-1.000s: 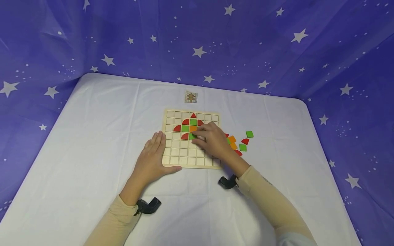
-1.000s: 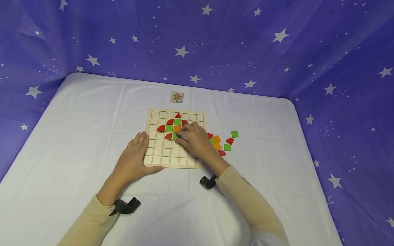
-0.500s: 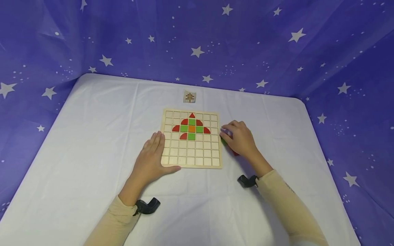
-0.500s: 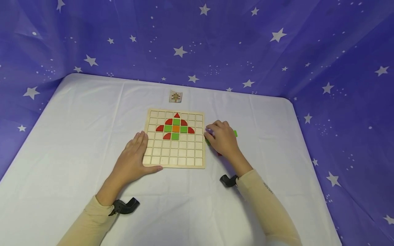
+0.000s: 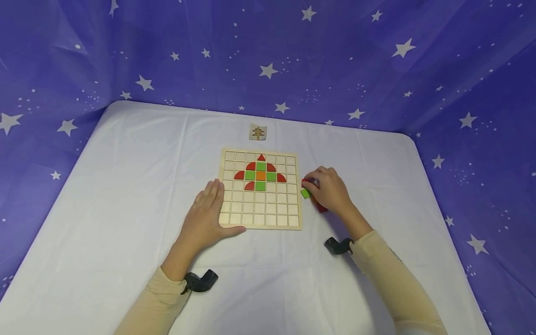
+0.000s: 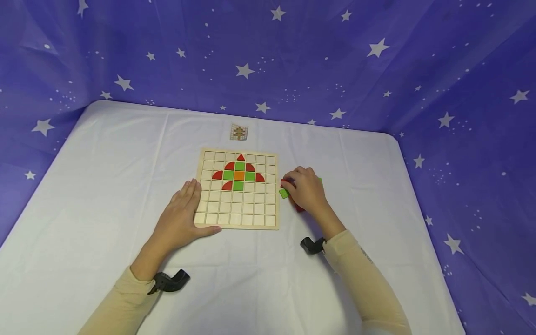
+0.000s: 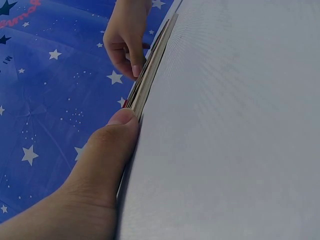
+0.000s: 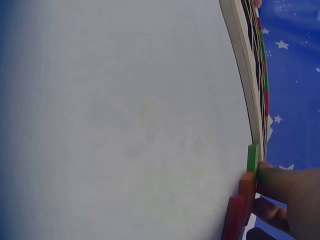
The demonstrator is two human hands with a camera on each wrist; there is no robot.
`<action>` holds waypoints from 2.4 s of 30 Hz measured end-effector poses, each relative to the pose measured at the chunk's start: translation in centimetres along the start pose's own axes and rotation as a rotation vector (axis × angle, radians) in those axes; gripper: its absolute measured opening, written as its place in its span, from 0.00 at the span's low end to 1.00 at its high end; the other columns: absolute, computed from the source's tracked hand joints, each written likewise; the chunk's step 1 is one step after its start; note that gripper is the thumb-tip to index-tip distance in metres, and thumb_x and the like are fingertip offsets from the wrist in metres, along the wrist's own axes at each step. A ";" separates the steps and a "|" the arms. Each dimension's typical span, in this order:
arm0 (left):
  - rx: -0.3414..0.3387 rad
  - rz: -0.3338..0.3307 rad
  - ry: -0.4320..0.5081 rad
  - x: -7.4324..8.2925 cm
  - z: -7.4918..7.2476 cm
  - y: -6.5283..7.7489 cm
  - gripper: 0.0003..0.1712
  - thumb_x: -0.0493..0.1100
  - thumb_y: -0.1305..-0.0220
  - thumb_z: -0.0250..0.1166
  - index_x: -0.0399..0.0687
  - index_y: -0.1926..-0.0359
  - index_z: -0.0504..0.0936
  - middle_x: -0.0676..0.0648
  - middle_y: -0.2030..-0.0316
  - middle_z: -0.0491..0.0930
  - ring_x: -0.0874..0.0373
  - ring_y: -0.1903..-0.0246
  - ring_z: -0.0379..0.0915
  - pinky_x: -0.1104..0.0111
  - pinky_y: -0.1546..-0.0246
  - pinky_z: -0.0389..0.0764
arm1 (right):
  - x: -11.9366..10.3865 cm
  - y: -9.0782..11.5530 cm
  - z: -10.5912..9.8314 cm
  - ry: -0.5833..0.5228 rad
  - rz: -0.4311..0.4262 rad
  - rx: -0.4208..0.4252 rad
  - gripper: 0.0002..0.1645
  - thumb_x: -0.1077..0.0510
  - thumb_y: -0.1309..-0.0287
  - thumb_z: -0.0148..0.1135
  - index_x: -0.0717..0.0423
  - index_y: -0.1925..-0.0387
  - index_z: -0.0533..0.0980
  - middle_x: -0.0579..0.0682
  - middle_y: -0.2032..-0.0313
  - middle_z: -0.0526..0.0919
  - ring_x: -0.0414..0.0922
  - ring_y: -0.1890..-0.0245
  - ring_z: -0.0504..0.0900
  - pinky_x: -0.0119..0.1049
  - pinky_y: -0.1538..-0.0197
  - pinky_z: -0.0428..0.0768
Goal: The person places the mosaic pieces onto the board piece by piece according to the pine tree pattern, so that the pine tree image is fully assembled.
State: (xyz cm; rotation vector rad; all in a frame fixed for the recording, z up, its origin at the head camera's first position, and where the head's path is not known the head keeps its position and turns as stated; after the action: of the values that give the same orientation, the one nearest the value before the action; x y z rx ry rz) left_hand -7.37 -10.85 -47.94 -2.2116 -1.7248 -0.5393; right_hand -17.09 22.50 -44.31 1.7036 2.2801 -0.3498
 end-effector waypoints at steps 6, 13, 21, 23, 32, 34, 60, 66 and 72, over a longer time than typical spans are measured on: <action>-0.005 0.006 -0.002 0.1 -0.1 0.0 0.79 0.83 0.59 0.65 0.37 0.22 0.43 0.39 0.21 0.41 0.45 0.21 0.35 0.51 0.22 0.46 | 0.4 -0.3 0.0 -0.038 0.034 -0.022 0.12 0.52 0.34 0.63 0.49 0.52 0.84 0.50 0.54 0.83 0.51 0.54 0.75 0.46 0.52 0.76; 0.002 0.007 0.003 0.0 -0.1 0.0 0.79 0.83 0.59 0.65 0.37 0.22 0.43 0.39 0.21 0.41 0.45 0.21 0.35 0.51 0.22 0.46 | 0.5 -0.3 0.1 0.012 0.071 -0.015 0.25 0.42 0.39 0.66 0.52 0.47 0.82 0.51 0.50 0.82 0.51 0.52 0.75 0.47 0.51 0.77; 0.005 0.008 0.006 0.0 -0.1 0.1 0.78 0.82 0.59 0.65 0.37 0.22 0.43 0.40 0.21 0.41 0.45 0.21 0.35 0.51 0.22 0.46 | 0.5 -0.5 0.0 -0.030 0.065 -0.059 0.20 0.50 0.36 0.65 0.50 0.44 0.81 0.51 0.47 0.81 0.52 0.48 0.74 0.50 0.46 0.77; 0.006 0.010 0.006 0.0 -0.1 0.1 0.78 0.82 0.59 0.66 0.37 0.22 0.43 0.39 0.21 0.41 0.45 0.21 0.35 0.51 0.22 0.46 | 0.5 -0.6 0.0 -0.037 0.064 -0.066 0.21 0.51 0.36 0.64 0.50 0.44 0.80 0.52 0.47 0.81 0.53 0.48 0.74 0.50 0.46 0.77; 0.009 0.018 -0.002 0.0 -0.1 0.1 0.78 0.82 0.58 0.66 0.37 0.22 0.43 0.39 0.21 0.42 0.45 0.21 0.36 0.51 0.22 0.46 | 0.7 -1.0 -0.1 -0.027 0.088 -0.080 0.23 0.48 0.39 0.68 0.50 0.44 0.82 0.51 0.49 0.80 0.51 0.49 0.73 0.48 0.47 0.77; 0.009 0.018 -0.004 0.0 0.0 0.1 0.78 0.82 0.58 0.65 0.37 0.22 0.43 0.39 0.21 0.41 0.45 0.21 0.36 0.51 0.22 0.46 | 0.6 -1.0 -0.2 -0.031 0.083 -0.091 0.22 0.48 0.38 0.67 0.50 0.44 0.82 0.51 0.49 0.80 0.51 0.49 0.74 0.48 0.46 0.77; 0.005 0.011 0.004 0.0 -0.1 0.1 0.78 0.82 0.58 0.65 0.37 0.22 0.43 0.40 0.21 0.41 0.46 0.21 0.35 0.51 0.21 0.46 | 0.9 -1.1 0.5 -0.066 0.042 -0.114 0.22 0.48 0.33 0.61 0.52 0.42 0.77 0.54 0.46 0.79 0.51 0.47 0.73 0.51 0.43 0.76; 0.006 0.008 0.002 0.0 0.0 0.1 0.78 0.82 0.58 0.66 0.37 0.22 0.43 0.39 0.21 0.41 0.45 0.21 0.35 0.51 0.22 0.46 | 0.8 -1.2 0.4 -0.055 0.027 -0.126 0.22 0.46 0.32 0.60 0.53 0.43 0.77 0.53 0.48 0.80 0.50 0.49 0.74 0.50 0.43 0.77; -0.001 0.004 -0.006 0.0 0.0 0.0 0.79 0.82 0.59 0.66 0.36 0.22 0.43 0.39 0.21 0.41 0.45 0.21 0.35 0.51 0.22 0.46 | 0.8 -1.4 0.4 -0.020 0.021 -0.102 0.23 0.46 0.34 0.62 0.53 0.43 0.79 0.52 0.51 0.81 0.49 0.50 0.76 0.48 0.44 0.79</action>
State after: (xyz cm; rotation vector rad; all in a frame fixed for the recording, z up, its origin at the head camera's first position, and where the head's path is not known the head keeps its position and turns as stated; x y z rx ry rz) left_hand -7.32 -10.86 -47.92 -2.2190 -1.7235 -0.5337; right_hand -18.63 22.70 -44.97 1.6655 2.2242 -0.2401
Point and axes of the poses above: each hand's wrist, its own y-axis away from the middle knuckle, its own z-axis out of the palm, x = y × z, the point moved 2 cm from there along -y, towards the middle knuckle
